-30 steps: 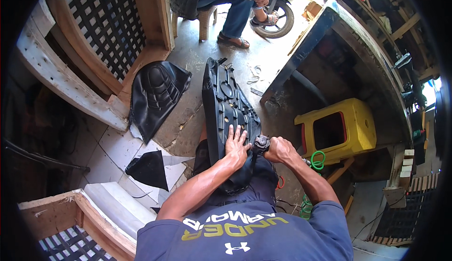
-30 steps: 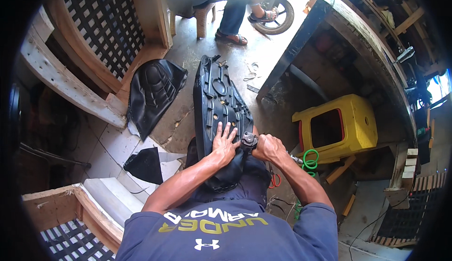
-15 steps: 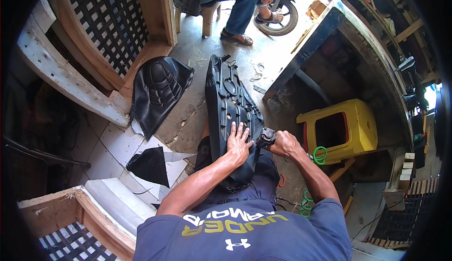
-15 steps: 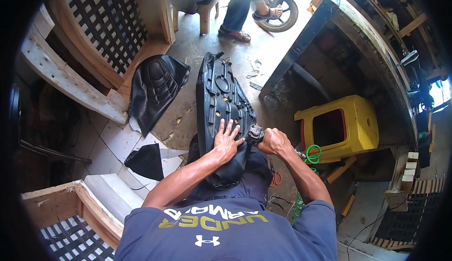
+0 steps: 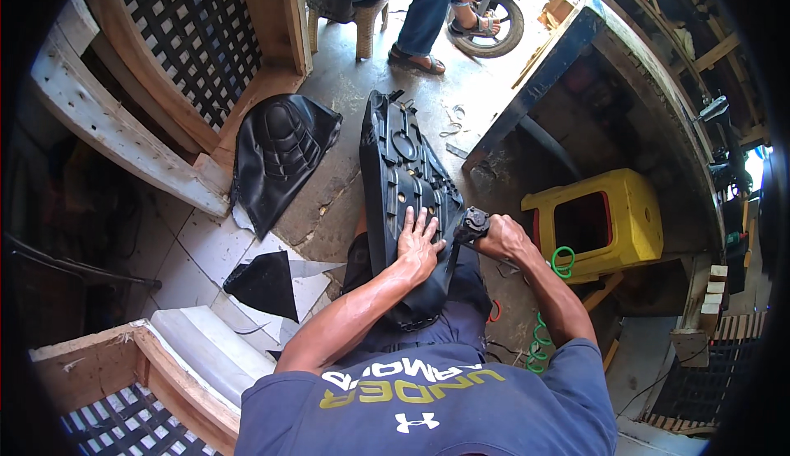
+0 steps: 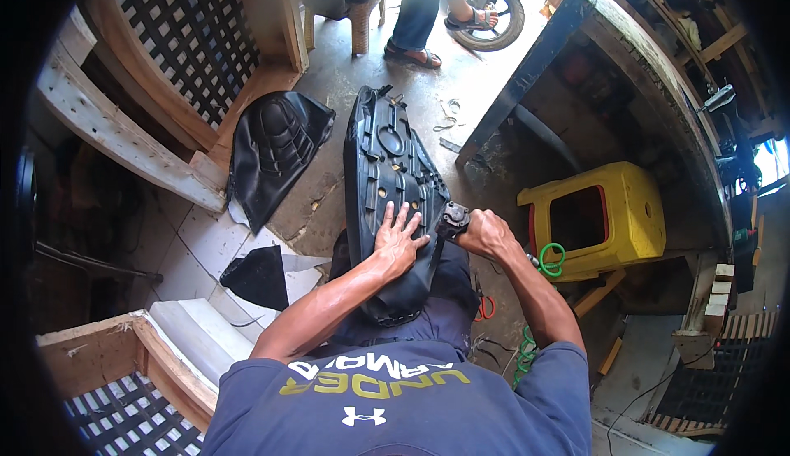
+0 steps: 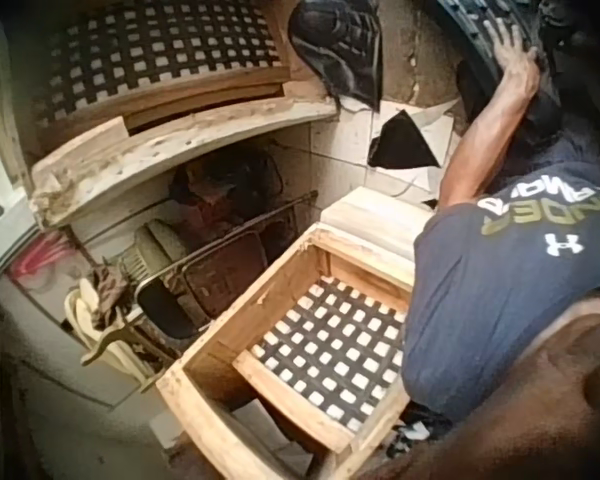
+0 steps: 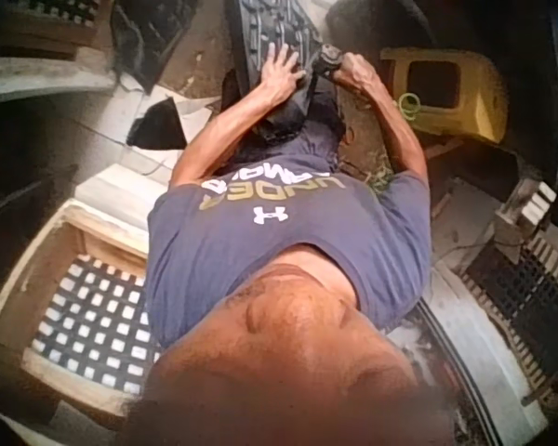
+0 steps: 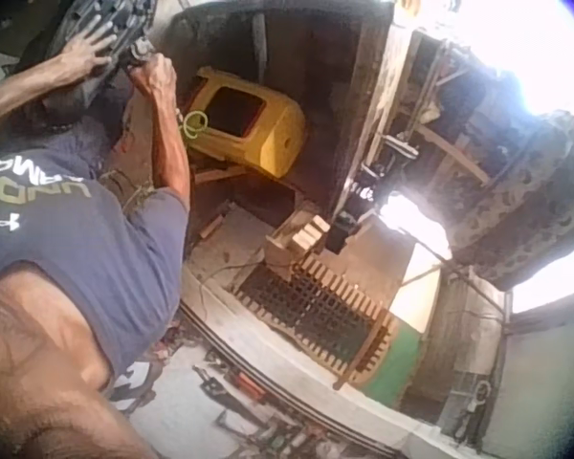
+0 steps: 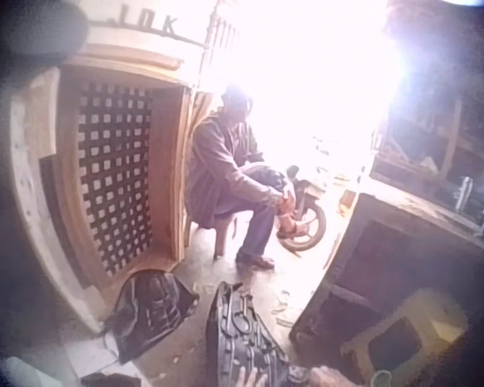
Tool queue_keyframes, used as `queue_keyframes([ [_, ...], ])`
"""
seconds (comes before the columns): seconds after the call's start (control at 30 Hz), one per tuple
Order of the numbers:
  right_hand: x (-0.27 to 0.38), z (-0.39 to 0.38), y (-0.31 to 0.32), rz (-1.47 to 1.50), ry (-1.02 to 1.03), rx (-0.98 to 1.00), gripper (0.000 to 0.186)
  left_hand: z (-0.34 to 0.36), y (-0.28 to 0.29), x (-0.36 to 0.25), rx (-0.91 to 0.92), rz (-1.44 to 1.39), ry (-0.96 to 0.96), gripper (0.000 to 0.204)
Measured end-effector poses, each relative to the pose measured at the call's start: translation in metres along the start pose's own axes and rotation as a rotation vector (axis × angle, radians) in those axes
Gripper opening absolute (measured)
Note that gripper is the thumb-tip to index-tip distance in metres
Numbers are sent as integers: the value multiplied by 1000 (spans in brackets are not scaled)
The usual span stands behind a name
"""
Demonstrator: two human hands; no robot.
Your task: The person staples new fabric onto a motorcycle seat frame using a pneumatic stapler, pulling the material tight and trimming excess pieces with scissors.
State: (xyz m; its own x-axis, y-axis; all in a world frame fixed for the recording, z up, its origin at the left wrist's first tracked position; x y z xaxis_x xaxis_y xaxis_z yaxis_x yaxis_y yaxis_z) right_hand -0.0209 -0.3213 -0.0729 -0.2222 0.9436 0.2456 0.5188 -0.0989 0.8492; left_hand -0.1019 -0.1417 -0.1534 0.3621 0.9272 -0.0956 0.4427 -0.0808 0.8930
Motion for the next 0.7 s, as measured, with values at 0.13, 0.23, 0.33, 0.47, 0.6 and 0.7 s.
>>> queue_keyframes([
  [0.13, 5, 3, -5, -39, 46, -43, 47, -1, -1, -4, 2, 25, 16, 52],
  [0.23, 10, 2, -5, -57, 37, -28, 46, 1, -1, -7, 28, 63, 13, 52],
  [0.33, 10, -1, 5, -51, -8, -12, 46, 2, -1, -5, 6, 33, 0, 52],
  [0.47, 4, 1, 20, -11, -10, -53, 47, 2, -3, -1, -26, -16, 0, 54],
  [0.6, 3, 6, 18, -46, -4, -57, 51, 2, -7, 0, -28, 2, -2, 53],
  [0.7, 9, 7, 10, -77, 6, -41, 54, 1, -8, -3, -28, 17, 11, 52],
])
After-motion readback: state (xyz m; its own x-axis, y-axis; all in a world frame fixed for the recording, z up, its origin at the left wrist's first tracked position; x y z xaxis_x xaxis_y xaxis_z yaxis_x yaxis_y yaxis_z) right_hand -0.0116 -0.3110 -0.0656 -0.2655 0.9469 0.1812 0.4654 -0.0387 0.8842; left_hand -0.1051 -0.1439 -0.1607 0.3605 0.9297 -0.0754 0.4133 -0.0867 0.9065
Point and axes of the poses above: each hand's wrist, its own z-axis towards the middle knuckle, its own y-axis out of the back of the hand, x = y × z, the point moved 3 cm from there along z, towards the middle knuckle
